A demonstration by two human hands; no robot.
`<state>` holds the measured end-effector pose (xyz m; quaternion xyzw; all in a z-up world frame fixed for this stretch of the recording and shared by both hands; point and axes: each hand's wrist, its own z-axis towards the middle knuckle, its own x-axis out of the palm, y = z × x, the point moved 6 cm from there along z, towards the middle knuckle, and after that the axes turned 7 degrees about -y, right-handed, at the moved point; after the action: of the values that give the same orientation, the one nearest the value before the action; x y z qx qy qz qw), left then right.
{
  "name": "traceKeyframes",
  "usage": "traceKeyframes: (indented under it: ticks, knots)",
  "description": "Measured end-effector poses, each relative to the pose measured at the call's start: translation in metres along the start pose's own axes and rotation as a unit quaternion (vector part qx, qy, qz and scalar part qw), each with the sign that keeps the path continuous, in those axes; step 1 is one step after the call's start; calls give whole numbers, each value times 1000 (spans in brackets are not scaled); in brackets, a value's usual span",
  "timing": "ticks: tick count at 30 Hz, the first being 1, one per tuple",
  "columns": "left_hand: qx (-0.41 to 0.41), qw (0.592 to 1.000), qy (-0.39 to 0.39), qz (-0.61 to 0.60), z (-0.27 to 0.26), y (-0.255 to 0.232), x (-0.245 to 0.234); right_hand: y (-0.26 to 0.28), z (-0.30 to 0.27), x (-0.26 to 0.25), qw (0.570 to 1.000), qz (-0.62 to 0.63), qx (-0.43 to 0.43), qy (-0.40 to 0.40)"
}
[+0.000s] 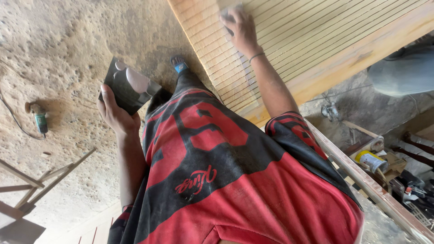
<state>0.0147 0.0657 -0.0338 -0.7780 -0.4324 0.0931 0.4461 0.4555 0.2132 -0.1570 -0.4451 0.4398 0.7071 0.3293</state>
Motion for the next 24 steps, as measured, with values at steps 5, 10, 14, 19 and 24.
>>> traceKeyframes:
  ticks: [5, 10, 14, 19, 24]
  knots:
    - [17, 1000, -12, -9, 4, -2, -1, -7, 9, 2, 999, 13, 8, 39]
    - [6, 1000, -15, -7, 2, -2, -7, 1, 0, -1, 998, -32, -37, -28]
    - [-3, 999, -36, -15, 2, -5, -9, -9, -3, 9, 999, -10, -7, 45]
    - [11, 1000, -29, 0, 3, -7, -9, -16, 0, 19, 1000, -13, 1, 21]
    - [27, 999, 0, -21, 7, -11, -5, -21, -7, 23, 999, -29, -12, 39]
